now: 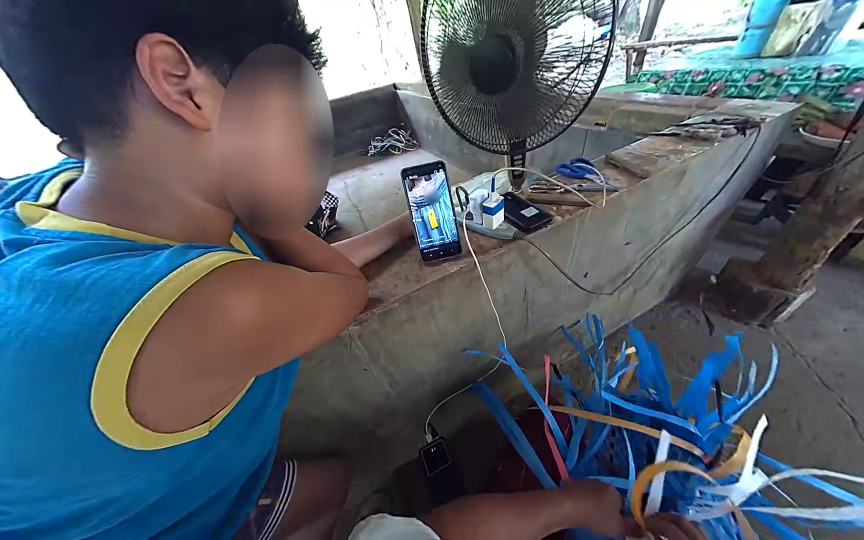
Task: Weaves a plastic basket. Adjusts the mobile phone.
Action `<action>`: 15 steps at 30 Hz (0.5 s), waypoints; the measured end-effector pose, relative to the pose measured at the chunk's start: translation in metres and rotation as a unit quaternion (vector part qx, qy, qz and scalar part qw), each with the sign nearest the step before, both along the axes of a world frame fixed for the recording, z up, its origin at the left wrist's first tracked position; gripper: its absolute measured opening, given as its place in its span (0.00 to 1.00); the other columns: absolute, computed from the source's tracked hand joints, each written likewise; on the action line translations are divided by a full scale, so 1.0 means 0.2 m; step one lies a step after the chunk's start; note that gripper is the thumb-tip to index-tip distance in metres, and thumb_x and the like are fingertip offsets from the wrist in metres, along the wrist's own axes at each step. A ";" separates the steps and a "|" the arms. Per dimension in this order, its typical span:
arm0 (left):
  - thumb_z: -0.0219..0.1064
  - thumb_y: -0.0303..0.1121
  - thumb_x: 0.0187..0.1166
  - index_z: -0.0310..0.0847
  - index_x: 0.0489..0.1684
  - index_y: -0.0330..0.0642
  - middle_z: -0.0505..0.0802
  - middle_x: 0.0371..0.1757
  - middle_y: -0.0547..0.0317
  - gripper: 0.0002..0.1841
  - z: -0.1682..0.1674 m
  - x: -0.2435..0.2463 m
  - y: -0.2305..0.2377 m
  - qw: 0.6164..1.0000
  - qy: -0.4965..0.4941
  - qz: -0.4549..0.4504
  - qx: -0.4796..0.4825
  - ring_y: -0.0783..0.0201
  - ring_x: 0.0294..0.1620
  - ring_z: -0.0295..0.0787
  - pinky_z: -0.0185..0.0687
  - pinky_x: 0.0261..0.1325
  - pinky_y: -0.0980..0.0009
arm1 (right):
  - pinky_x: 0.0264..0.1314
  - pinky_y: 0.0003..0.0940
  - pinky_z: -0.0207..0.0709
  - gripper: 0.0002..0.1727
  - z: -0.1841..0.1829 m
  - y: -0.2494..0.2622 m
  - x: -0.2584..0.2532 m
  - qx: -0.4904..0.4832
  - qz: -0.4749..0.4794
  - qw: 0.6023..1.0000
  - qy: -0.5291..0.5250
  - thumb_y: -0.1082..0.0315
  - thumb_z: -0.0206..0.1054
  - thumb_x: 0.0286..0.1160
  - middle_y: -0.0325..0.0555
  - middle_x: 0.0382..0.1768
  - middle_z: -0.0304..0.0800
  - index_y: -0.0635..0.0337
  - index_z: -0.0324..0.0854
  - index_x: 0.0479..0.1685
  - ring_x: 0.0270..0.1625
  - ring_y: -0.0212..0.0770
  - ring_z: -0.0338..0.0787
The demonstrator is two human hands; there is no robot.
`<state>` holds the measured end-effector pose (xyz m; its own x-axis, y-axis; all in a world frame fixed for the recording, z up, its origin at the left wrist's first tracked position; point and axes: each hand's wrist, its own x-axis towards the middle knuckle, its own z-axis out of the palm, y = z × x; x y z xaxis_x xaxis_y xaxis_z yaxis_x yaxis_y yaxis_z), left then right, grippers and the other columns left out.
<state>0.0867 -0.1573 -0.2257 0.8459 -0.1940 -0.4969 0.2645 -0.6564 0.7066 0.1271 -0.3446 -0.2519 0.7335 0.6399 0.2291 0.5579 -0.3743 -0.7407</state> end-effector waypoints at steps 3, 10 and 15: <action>0.70 0.41 0.80 0.87 0.58 0.30 0.92 0.56 0.33 0.21 -0.07 -0.08 0.00 0.980 -0.196 0.011 0.033 0.37 0.63 0.87 0.74 0.69 0.36 | 0.70 0.65 0.76 0.12 -0.01 0.03 -0.02 0.022 0.040 0.999 0.013 0.78 0.62 0.78 0.67 0.50 0.92 0.72 0.91 0.47 0.59 0.68 0.90; 0.45 0.39 0.96 0.89 0.44 0.26 0.91 0.32 0.48 0.27 0.23 -0.41 0.11 0.973 -0.137 0.138 -0.125 0.61 0.34 0.84 0.80 0.48 0.62 | 0.65 0.73 0.72 0.11 0.05 0.05 -0.01 0.024 0.073 0.996 0.043 0.77 0.64 0.75 0.65 0.48 0.94 0.69 0.93 0.46 0.56 0.68 0.91; 0.59 0.26 0.86 0.90 0.52 0.26 0.91 0.60 0.38 0.14 0.17 -0.38 0.00 0.900 -0.414 0.070 -0.121 0.50 0.67 0.86 0.76 0.77 0.57 | 0.62 0.78 0.70 0.11 0.09 0.10 -0.02 -0.015 0.076 0.996 0.046 0.80 0.66 0.69 0.72 0.48 0.92 0.74 0.91 0.45 0.55 0.75 0.88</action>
